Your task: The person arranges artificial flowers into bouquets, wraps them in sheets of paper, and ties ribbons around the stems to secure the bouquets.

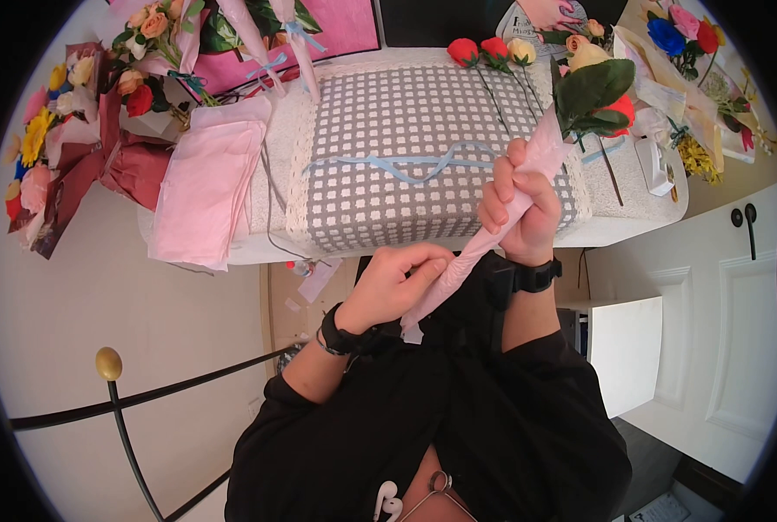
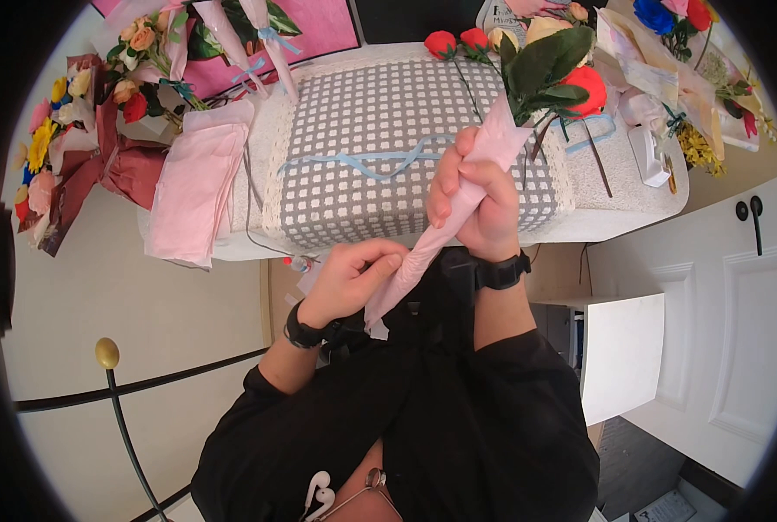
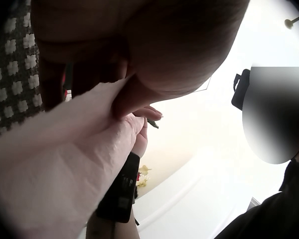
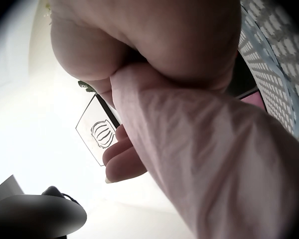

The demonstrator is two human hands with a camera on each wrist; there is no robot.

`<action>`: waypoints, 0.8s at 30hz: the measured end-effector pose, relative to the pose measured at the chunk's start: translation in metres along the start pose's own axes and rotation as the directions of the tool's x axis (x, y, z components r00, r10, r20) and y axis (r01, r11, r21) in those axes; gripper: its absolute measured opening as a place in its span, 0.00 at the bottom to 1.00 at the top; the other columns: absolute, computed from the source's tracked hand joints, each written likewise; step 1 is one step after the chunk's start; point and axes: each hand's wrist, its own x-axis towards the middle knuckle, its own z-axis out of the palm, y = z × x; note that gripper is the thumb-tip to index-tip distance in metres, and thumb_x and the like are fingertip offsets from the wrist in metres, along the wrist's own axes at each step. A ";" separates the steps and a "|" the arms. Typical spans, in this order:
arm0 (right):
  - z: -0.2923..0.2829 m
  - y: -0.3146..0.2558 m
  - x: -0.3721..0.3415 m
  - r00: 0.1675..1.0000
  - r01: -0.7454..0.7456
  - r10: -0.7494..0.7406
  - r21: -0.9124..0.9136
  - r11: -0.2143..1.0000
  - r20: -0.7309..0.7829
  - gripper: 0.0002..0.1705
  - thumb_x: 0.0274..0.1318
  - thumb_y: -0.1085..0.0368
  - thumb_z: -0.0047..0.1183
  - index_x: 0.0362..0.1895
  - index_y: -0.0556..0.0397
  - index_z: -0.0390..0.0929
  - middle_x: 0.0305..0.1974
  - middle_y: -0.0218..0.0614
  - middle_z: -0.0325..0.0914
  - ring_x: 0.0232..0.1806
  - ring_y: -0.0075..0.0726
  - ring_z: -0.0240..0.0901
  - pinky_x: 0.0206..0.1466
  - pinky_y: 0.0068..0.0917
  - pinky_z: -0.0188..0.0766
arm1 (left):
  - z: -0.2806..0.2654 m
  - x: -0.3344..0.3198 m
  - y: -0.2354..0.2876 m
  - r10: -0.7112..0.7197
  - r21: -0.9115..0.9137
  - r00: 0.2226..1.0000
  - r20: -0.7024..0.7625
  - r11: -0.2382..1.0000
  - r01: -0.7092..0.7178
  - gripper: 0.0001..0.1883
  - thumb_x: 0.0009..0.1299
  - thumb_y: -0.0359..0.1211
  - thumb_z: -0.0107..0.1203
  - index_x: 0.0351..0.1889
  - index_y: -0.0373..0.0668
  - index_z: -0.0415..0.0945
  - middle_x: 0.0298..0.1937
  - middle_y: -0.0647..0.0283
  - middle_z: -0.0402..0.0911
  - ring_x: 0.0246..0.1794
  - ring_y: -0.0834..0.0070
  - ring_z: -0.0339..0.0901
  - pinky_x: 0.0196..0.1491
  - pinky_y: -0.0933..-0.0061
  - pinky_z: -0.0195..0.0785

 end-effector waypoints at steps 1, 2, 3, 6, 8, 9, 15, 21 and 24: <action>0.000 0.000 0.000 1.000 -0.005 0.005 0.014 1.000 0.029 0.11 0.60 0.68 0.43 0.47 0.48 0.62 0.27 0.40 0.69 0.21 0.42 0.72 0.22 0.40 0.72 | 0.000 0.000 0.000 -0.007 -0.006 1.000 0.012 1.000 0.007 0.09 0.73 0.29 0.53 0.45 0.36 0.82 0.34 0.65 0.85 0.32 0.85 0.77 0.36 0.80 0.70; 0.000 0.000 0.000 1.000 -0.005 0.004 0.014 1.000 0.029 0.11 0.60 0.68 0.43 0.47 0.48 0.62 0.27 0.40 0.69 0.21 0.42 0.72 0.22 0.40 0.72 | 0.000 0.000 0.000 -0.007 -0.007 1.000 0.013 1.000 0.007 0.09 0.73 0.29 0.53 0.45 0.36 0.82 0.34 0.65 0.85 0.32 0.85 0.77 0.36 0.80 0.70; 0.001 -0.001 -0.001 0.999 -0.003 0.004 -0.013 1.000 0.051 0.10 0.62 0.68 0.42 0.48 0.47 0.61 0.27 0.38 0.68 0.19 0.38 0.68 0.20 0.36 0.68 | -0.001 0.001 0.000 -0.019 -0.021 1.000 0.023 1.000 0.020 0.09 0.73 0.29 0.53 0.45 0.36 0.82 0.35 0.65 0.85 0.33 0.85 0.77 0.37 0.80 0.71; 0.000 -0.001 -0.001 0.995 -0.002 0.003 -0.012 1.000 0.099 0.10 0.64 0.69 0.40 0.48 0.46 0.60 0.27 0.35 0.67 0.18 0.34 0.64 0.17 0.32 0.65 | -0.001 0.001 -0.001 -0.030 -0.052 0.998 0.046 0.998 0.033 0.09 0.74 0.30 0.53 0.45 0.36 0.82 0.36 0.65 0.85 0.35 0.85 0.78 0.39 0.80 0.71; -0.001 -0.001 -0.001 0.992 -0.005 0.003 0.017 1.000 0.126 0.10 0.64 0.69 0.40 0.48 0.46 0.60 0.27 0.35 0.67 0.18 0.35 0.64 0.17 0.32 0.65 | -0.001 0.002 -0.002 -0.028 -0.069 0.998 0.057 0.997 0.032 0.09 0.74 0.30 0.53 0.45 0.35 0.82 0.36 0.66 0.85 0.35 0.85 0.78 0.40 0.80 0.71; -0.001 -0.001 -0.001 0.990 -0.005 0.000 0.034 0.999 0.144 0.10 0.64 0.69 0.40 0.48 0.47 0.60 0.27 0.36 0.67 0.18 0.35 0.64 0.17 0.32 0.65 | -0.001 0.002 -0.002 -0.048 -0.095 0.997 0.068 0.994 0.054 0.10 0.74 0.30 0.53 0.46 0.35 0.81 0.36 0.66 0.85 0.36 0.85 0.77 0.40 0.80 0.71; -0.004 0.001 0.003 0.971 -0.010 -0.015 0.102 0.995 0.239 0.09 0.63 0.70 0.39 0.46 0.48 0.60 0.27 0.38 0.69 0.16 0.36 0.65 0.13 0.31 0.65 | -0.001 0.003 -0.005 -0.056 -0.188 0.994 0.091 0.980 0.073 0.10 0.75 0.31 0.53 0.46 0.34 0.81 0.37 0.67 0.84 0.37 0.86 0.77 0.42 0.80 0.71; -0.008 0.001 0.006 0.937 -0.048 -0.017 0.175 0.983 0.349 0.08 0.62 0.72 0.38 0.45 0.49 0.59 0.28 0.41 0.71 0.16 0.38 0.68 0.10 0.30 0.67 | 0.000 0.005 -0.007 -0.053 -0.310 0.988 0.144 0.946 0.096 0.10 0.76 0.30 0.53 0.47 0.34 0.80 0.38 0.67 0.84 0.38 0.86 0.76 0.42 0.81 0.70; -0.008 0.002 0.007 0.921 -0.075 -0.014 0.213 0.974 0.388 0.08 0.62 0.72 0.37 0.45 0.50 0.58 0.28 0.41 0.71 0.16 0.38 0.69 0.10 0.30 0.69 | -0.001 0.007 -0.010 -0.044 -0.374 0.980 0.192 0.920 0.115 0.10 0.76 0.30 0.52 0.47 0.33 0.80 0.39 0.67 0.84 0.39 0.86 0.76 0.43 0.81 0.70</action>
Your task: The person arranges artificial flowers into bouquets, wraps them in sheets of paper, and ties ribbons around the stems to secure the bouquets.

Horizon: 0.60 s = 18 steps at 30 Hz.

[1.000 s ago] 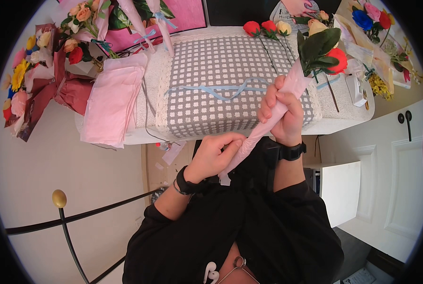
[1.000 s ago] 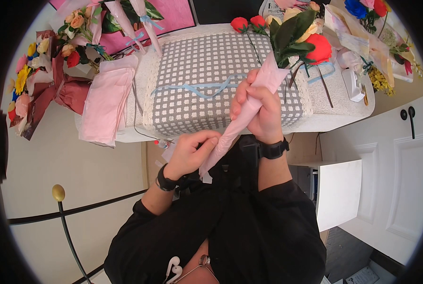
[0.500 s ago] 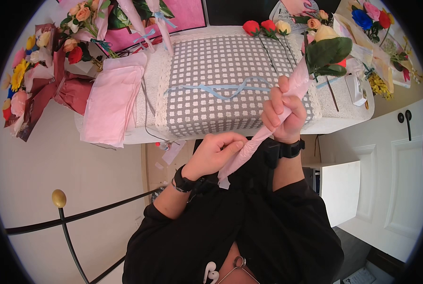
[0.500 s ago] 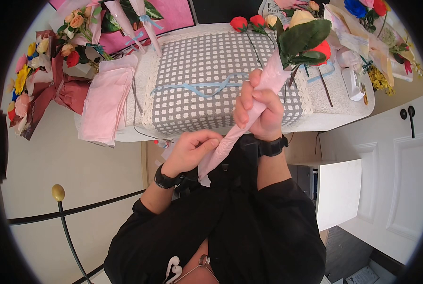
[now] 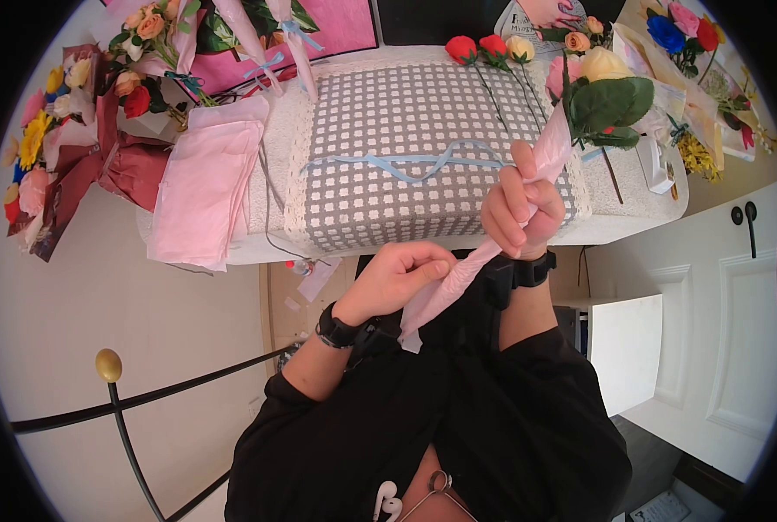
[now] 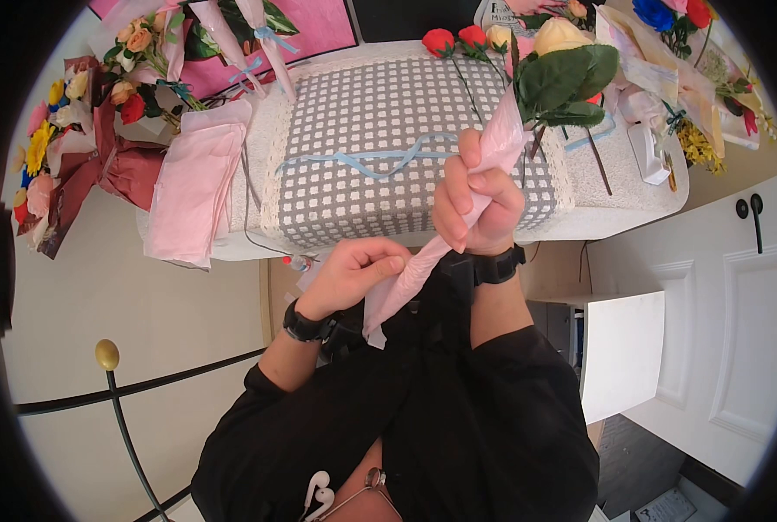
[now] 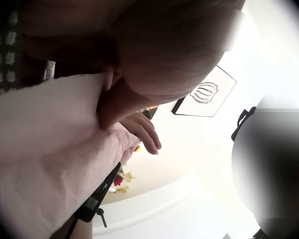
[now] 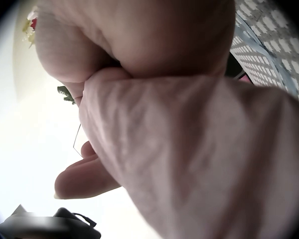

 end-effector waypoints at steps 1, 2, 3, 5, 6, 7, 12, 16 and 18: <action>0.000 0.000 0.000 1.000 -0.006 0.006 0.022 1.000 0.016 0.08 0.62 0.73 0.37 0.45 0.50 0.58 0.27 0.41 0.71 0.16 0.38 0.69 0.10 0.29 0.70 | 0.000 0.001 -0.001 -0.002 -0.044 1.000 0.027 0.999 0.003 0.10 0.76 0.30 0.52 0.47 0.34 0.80 0.40 0.67 0.84 0.39 0.86 0.76 0.43 0.81 0.70; -0.001 0.000 0.000 1.000 -0.006 0.005 0.022 1.000 0.015 0.08 0.62 0.73 0.37 0.45 0.50 0.58 0.27 0.41 0.71 0.16 0.38 0.69 0.10 0.29 0.70 | -0.001 0.001 -0.001 -0.002 -0.044 1.000 0.028 0.999 0.003 0.10 0.76 0.30 0.52 0.47 0.34 0.80 0.40 0.67 0.84 0.39 0.86 0.76 0.43 0.81 0.70; -0.003 0.000 0.000 0.999 -0.012 0.009 0.055 0.998 0.041 0.08 0.61 0.73 0.37 0.45 0.50 0.58 0.27 0.41 0.71 0.17 0.38 0.69 0.10 0.29 0.70 | -0.001 0.002 -0.002 -0.011 -0.044 0.999 0.045 0.999 0.013 0.10 0.76 0.30 0.52 0.47 0.34 0.80 0.40 0.68 0.83 0.40 0.86 0.77 0.43 0.81 0.70; -0.006 0.000 -0.001 0.998 -0.018 0.012 0.087 0.996 0.066 0.08 0.61 0.73 0.37 0.44 0.51 0.58 0.27 0.41 0.71 0.17 0.37 0.69 0.10 0.29 0.71 | -0.003 0.002 -0.002 -0.020 -0.044 0.998 0.061 0.999 0.022 0.10 0.76 0.30 0.51 0.47 0.34 0.79 0.40 0.68 0.83 0.40 0.86 0.77 0.43 0.81 0.70; -0.008 -0.001 -0.002 0.998 -0.028 0.022 0.098 0.995 0.065 0.09 0.61 0.72 0.38 0.45 0.50 0.59 0.27 0.41 0.70 0.17 0.39 0.69 0.11 0.31 0.68 | -0.003 0.002 -0.001 -0.030 -0.038 0.996 0.079 0.999 0.033 0.10 0.76 0.30 0.52 0.48 0.34 0.79 0.41 0.68 0.83 0.41 0.86 0.77 0.44 0.81 0.70; -0.010 -0.003 -0.002 0.997 -0.038 0.031 0.109 0.993 0.065 0.09 0.61 0.71 0.39 0.46 0.50 0.60 0.27 0.41 0.70 0.18 0.41 0.69 0.11 0.34 0.64 | -0.004 0.002 0.000 -0.041 -0.031 0.995 0.096 0.999 0.044 0.10 0.76 0.30 0.52 0.48 0.34 0.79 0.41 0.68 0.83 0.41 0.86 0.77 0.44 0.81 0.70; -0.012 -0.009 -0.004 0.999 0.030 -0.028 0.050 0.998 -0.029 0.10 0.60 0.67 0.42 0.46 0.48 0.62 0.27 0.39 0.69 0.18 0.38 0.68 0.13 0.33 0.64 | 0.003 -0.006 0.016 -0.033 0.009 0.999 0.043 0.999 0.033 0.11 0.75 0.31 0.53 0.51 0.35 0.77 0.43 0.67 0.82 0.42 0.85 0.76 0.44 0.80 0.71; -0.007 -0.008 -0.005 0.983 0.084 -0.090 -0.041 0.996 -0.159 0.12 0.59 0.63 0.45 0.47 0.48 0.64 0.27 0.39 0.69 0.19 0.38 0.69 0.17 0.34 0.66 | 0.008 -0.009 0.019 0.033 0.210 0.998 -0.054 0.978 -0.021 0.09 0.73 0.30 0.55 0.48 0.35 0.78 0.41 0.66 0.83 0.40 0.82 0.78 0.43 0.78 0.71; -0.004 -0.005 -0.005 0.972 0.094 -0.112 -0.098 0.991 -0.208 0.12 0.61 0.61 0.46 0.47 0.49 0.64 0.28 0.39 0.69 0.19 0.38 0.69 0.18 0.34 0.68 | 0.010 -0.008 0.024 0.156 0.377 0.985 -0.068 0.918 -0.119 0.08 0.72 0.29 0.57 0.45 0.35 0.79 0.40 0.64 0.83 0.39 0.77 0.79 0.42 0.76 0.71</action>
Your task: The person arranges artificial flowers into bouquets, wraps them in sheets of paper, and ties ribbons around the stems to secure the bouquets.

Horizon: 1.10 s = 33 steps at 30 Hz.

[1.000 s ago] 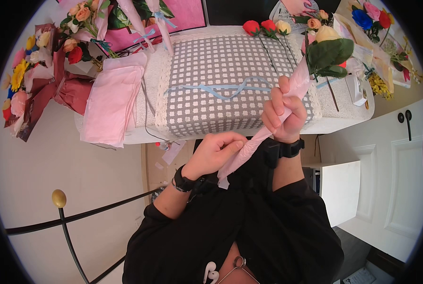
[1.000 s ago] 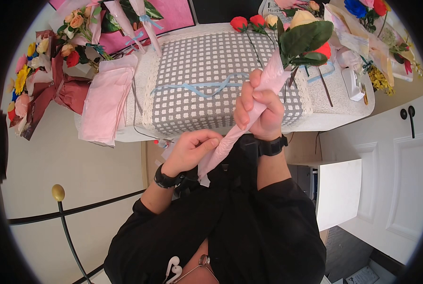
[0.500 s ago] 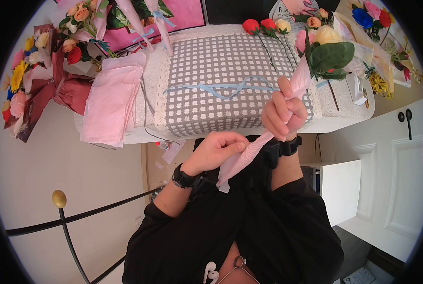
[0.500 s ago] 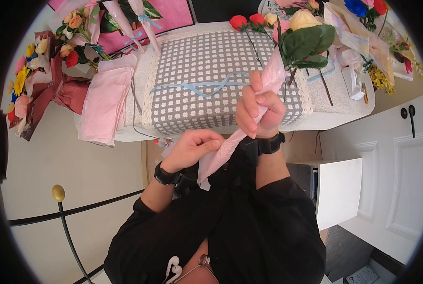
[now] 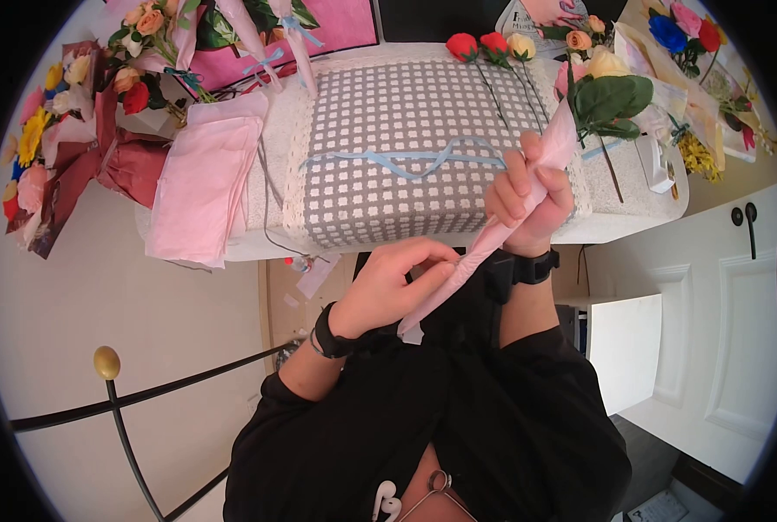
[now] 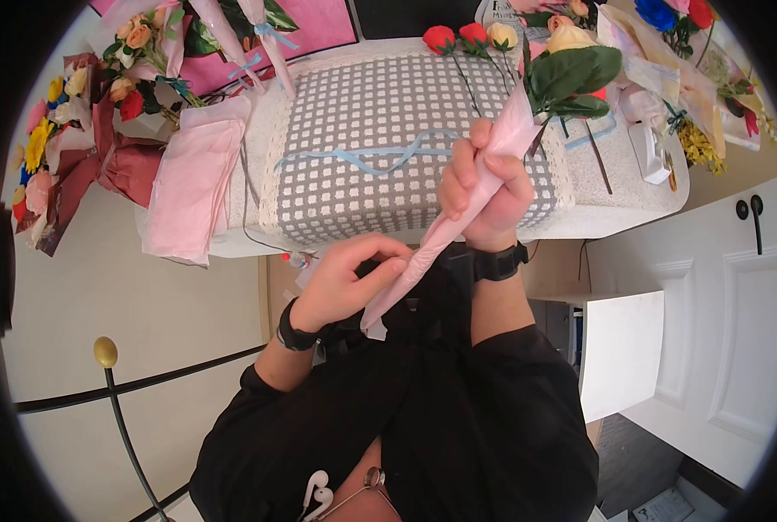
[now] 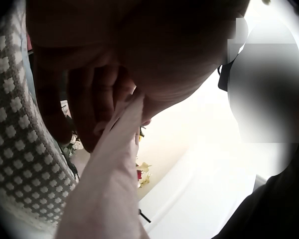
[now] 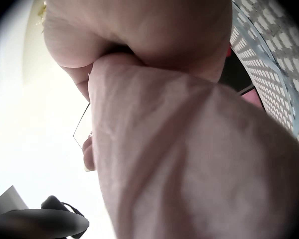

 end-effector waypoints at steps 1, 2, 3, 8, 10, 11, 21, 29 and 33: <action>0.002 0.001 -0.001 0.998 0.020 -0.023 -0.056 0.998 -0.051 0.13 0.62 0.60 0.47 0.47 0.49 0.65 0.28 0.39 0.69 0.20 0.39 0.70 0.20 0.35 0.70 | 0.000 0.001 0.002 0.117 0.169 0.992 -0.039 0.980 -0.109 0.07 0.70 0.28 0.58 0.43 0.36 0.80 0.38 0.62 0.83 0.38 0.73 0.81 0.41 0.75 0.71; 0.004 0.002 -0.001 0.998 0.020 -0.023 -0.058 0.998 -0.050 0.13 0.62 0.60 0.47 0.47 0.49 0.65 0.28 0.39 0.69 0.20 0.39 0.70 0.20 0.35 0.70 | 0.002 0.001 0.003 0.120 0.169 0.992 -0.039 0.979 -0.112 0.07 0.70 0.28 0.58 0.43 0.36 0.80 0.38 0.62 0.83 0.38 0.73 0.81 0.41 0.75 0.71; 0.007 0.003 0.000 0.996 0.039 -0.050 -0.134 0.990 -0.080 0.13 0.63 0.58 0.47 0.47 0.50 0.66 0.29 0.39 0.70 0.22 0.40 0.72 0.23 0.36 0.73 | 0.004 0.001 0.003 0.192 0.246 0.978 -0.083 0.955 -0.166 0.06 0.67 0.27 0.59 0.41 0.36 0.81 0.37 0.60 0.83 0.36 0.68 0.80 0.40 0.72 0.71; 0.022 0.011 0.005 0.943 0.075 -0.221 -0.486 0.871 -0.250 0.13 0.65 0.61 0.51 0.48 0.53 0.68 0.34 0.39 0.74 0.32 0.40 0.78 0.35 0.37 0.80 | 0.006 0.006 -0.002 0.541 0.603 0.825 -0.164 0.717 -0.350 0.09 0.59 0.23 0.63 0.38 0.38 0.81 0.31 0.61 0.80 0.29 0.62 0.77 0.37 0.66 0.69; 0.030 0.016 0.006 0.892 -0.017 -0.320 -0.731 0.682 -0.319 0.16 0.65 0.61 0.50 0.52 0.56 0.68 0.39 0.39 0.74 0.39 0.37 0.76 0.41 0.35 0.77 | 0.009 0.004 -0.001 0.652 0.777 0.738 -0.172 0.550 -0.305 0.11 0.55 0.21 0.64 0.36 0.38 0.80 0.28 0.63 0.78 0.27 0.65 0.75 0.35 0.65 0.67; 0.027 0.016 0.005 0.869 -0.031 -0.350 -0.745 0.666 -0.349 0.16 0.64 0.65 0.51 0.52 0.59 0.68 0.40 0.39 0.74 0.40 0.37 0.76 0.41 0.37 0.77 | 0.009 0.004 -0.001 0.653 0.777 0.737 -0.173 0.550 -0.305 0.11 0.55 0.21 0.64 0.36 0.38 0.80 0.28 0.63 0.78 0.27 0.65 0.75 0.35 0.65 0.67; 0.052 0.026 0.011 0.865 -0.032 -0.293 -0.628 0.778 -0.408 0.16 0.66 0.64 0.49 0.53 0.56 0.64 0.34 0.37 0.71 0.35 0.33 0.71 0.39 0.37 0.75 | 0.009 0.007 0.002 0.619 0.800 0.777 -0.115 0.521 -0.297 0.12 0.55 0.22 0.65 0.37 0.38 0.80 0.28 0.64 0.77 0.28 0.67 0.75 0.36 0.67 0.68; 0.047 0.030 0.010 0.834 0.000 -0.323 -0.586 0.811 -0.447 0.12 0.66 0.64 0.49 0.49 0.52 0.64 0.31 0.34 0.66 0.30 0.31 0.66 0.35 0.36 0.72 | 0.007 0.006 0.009 0.539 0.713 0.838 -0.090 0.622 -0.324 0.13 0.56 0.26 0.66 0.40 0.38 0.79 0.29 0.64 0.77 0.29 0.67 0.75 0.37 0.67 0.68; 0.048 0.033 0.010 0.828 0.015 -0.339 -0.588 0.809 -0.446 0.12 0.65 0.65 0.50 0.49 0.52 0.64 0.30 0.33 0.65 0.29 0.30 0.66 0.33 0.34 0.71 | 0.006 0.009 0.006 0.534 0.752 0.841 -0.084 0.588 -0.298 0.12 0.56 0.26 0.66 0.38 0.39 0.79 0.29 0.64 0.77 0.29 0.68 0.76 0.36 0.67 0.67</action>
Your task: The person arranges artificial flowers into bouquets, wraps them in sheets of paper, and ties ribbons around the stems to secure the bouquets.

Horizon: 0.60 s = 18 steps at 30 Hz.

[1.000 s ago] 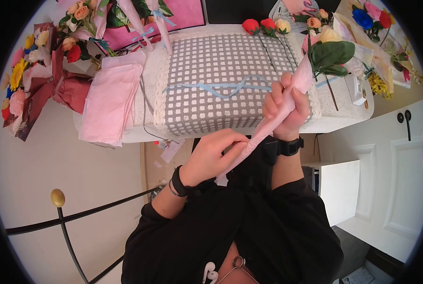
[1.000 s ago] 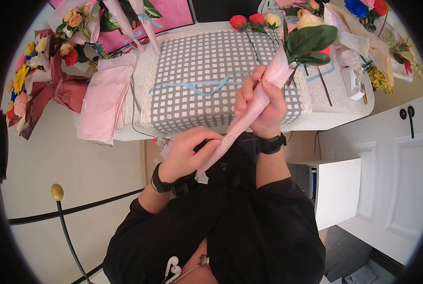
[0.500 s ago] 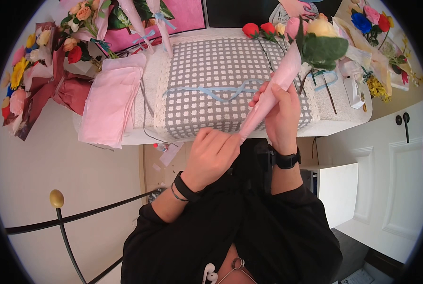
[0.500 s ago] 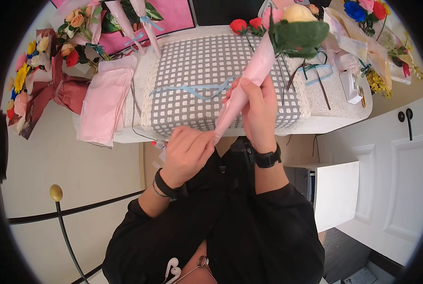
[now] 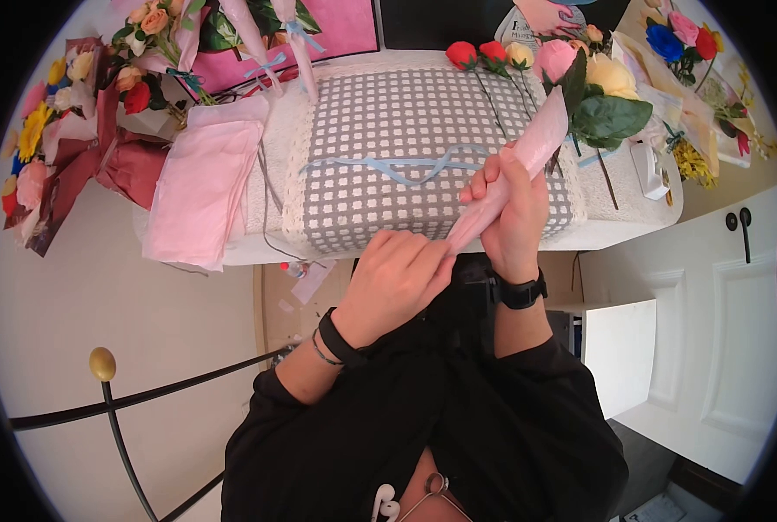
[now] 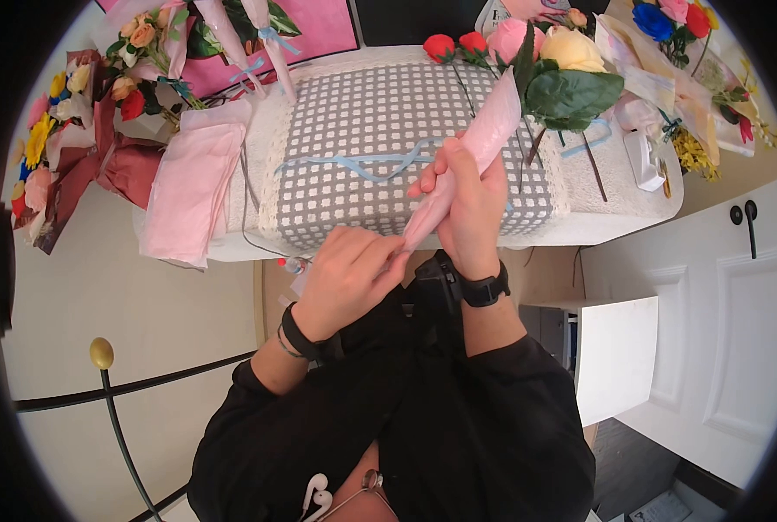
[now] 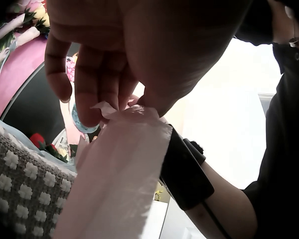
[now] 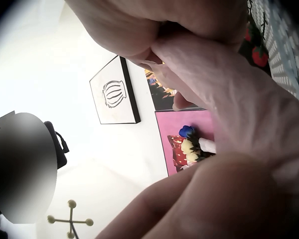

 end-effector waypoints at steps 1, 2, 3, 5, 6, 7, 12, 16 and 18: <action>0.000 0.001 0.000 1.000 0.010 -0.010 -0.030 1.000 -0.007 0.12 0.65 0.66 0.51 0.49 0.52 0.64 0.30 0.33 0.65 0.28 0.30 0.65 0.32 0.34 0.71 | 0.001 0.000 -0.001 0.014 0.021 1.000 -0.009 1.000 -0.014 0.11 0.56 0.26 0.66 0.37 0.39 0.79 0.29 0.64 0.77 0.29 0.68 0.76 0.36 0.67 0.67; 0.000 0.001 0.000 1.000 0.020 -0.021 -0.061 0.998 -0.014 0.13 0.64 0.67 0.51 0.49 0.52 0.64 0.29 0.33 0.65 0.27 0.29 0.65 0.30 0.33 0.70 | 0.002 0.001 -0.001 0.014 0.021 1.000 -0.008 1.000 -0.014 0.11 0.56 0.26 0.66 0.37 0.39 0.79 0.29 0.64 0.77 0.29 0.68 0.76 0.36 0.67 0.67; 0.001 0.000 -0.001 1.000 0.021 -0.022 -0.061 0.998 -0.015 0.13 0.64 0.67 0.51 0.49 0.52 0.64 0.29 0.33 0.65 0.27 0.29 0.65 0.30 0.33 0.70 | 0.002 0.002 0.000 0.016 0.028 1.000 0.002 0.999 -0.016 0.11 0.56 0.26 0.66 0.36 0.39 0.79 0.29 0.64 0.78 0.29 0.68 0.76 0.36 0.67 0.67; 0.004 -0.002 -0.001 0.998 0.044 -0.048 -0.113 0.993 -0.035 0.14 0.63 0.68 0.52 0.49 0.52 0.63 0.28 0.32 0.64 0.24 0.29 0.63 0.27 0.31 0.68 | 0.002 0.003 0.000 0.018 0.034 1.000 0.013 0.999 -0.018 0.10 0.56 0.26 0.66 0.36 0.40 0.79 0.29 0.65 0.78 0.29 0.68 0.76 0.36 0.67 0.67; 0.003 -0.002 -0.001 0.998 0.044 -0.048 -0.114 0.993 -0.036 0.14 0.63 0.68 0.52 0.49 0.52 0.63 0.28 0.32 0.64 0.24 0.29 0.63 0.27 0.31 0.68 | 0.002 0.004 0.000 0.017 0.025 1.000 0.013 1.000 -0.017 0.10 0.56 0.26 0.65 0.36 0.39 0.79 0.29 0.64 0.78 0.28 0.67 0.76 0.35 0.67 0.67; 0.000 -0.001 0.000 0.999 0.037 -0.039 -0.077 0.996 -0.029 0.14 0.62 0.70 0.52 0.49 0.53 0.63 0.29 0.33 0.66 0.22 0.28 0.65 0.25 0.31 0.70 | 0.003 0.005 0.000 0.016 0.016 1.000 0.013 1.000 -0.016 0.09 0.57 0.25 0.65 0.35 0.39 0.79 0.28 0.64 0.78 0.28 0.67 0.76 0.34 0.67 0.67; -0.005 -0.006 0.000 1.000 -0.026 0.026 0.007 1.000 0.000 0.15 0.60 0.72 0.51 0.50 0.53 0.63 0.29 0.35 0.67 0.20 0.28 0.65 0.20 0.29 0.66 | 0.009 0.001 -0.001 -0.113 -0.265 0.994 -0.013 0.958 0.106 0.04 0.61 0.26 0.63 0.33 0.38 0.81 0.26 0.61 0.79 0.25 0.65 0.75 0.30 0.67 0.68; -0.006 -0.008 0.000 0.995 -0.072 0.071 0.019 0.997 0.076 0.15 0.61 0.69 0.47 0.52 0.51 0.64 0.28 0.32 0.62 0.18 0.24 0.57 0.17 0.24 0.57 | 0.005 0.001 0.003 -0.208 -0.430 0.976 0.060 0.877 0.214 0.03 0.65 0.26 0.61 0.35 0.37 0.82 0.28 0.59 0.80 0.26 0.66 0.77 0.31 0.69 0.69; -0.007 -0.009 0.001 0.992 -0.085 0.082 0.024 0.996 0.100 0.15 0.62 0.68 0.46 0.53 0.51 0.64 0.29 0.32 0.62 0.17 0.23 0.56 0.16 0.23 0.56 | 0.002 -0.001 0.003 -0.236 -0.452 0.966 0.106 0.854 0.259 0.04 0.66 0.27 0.61 0.36 0.37 0.82 0.29 0.58 0.81 0.27 0.67 0.78 0.32 0.70 0.69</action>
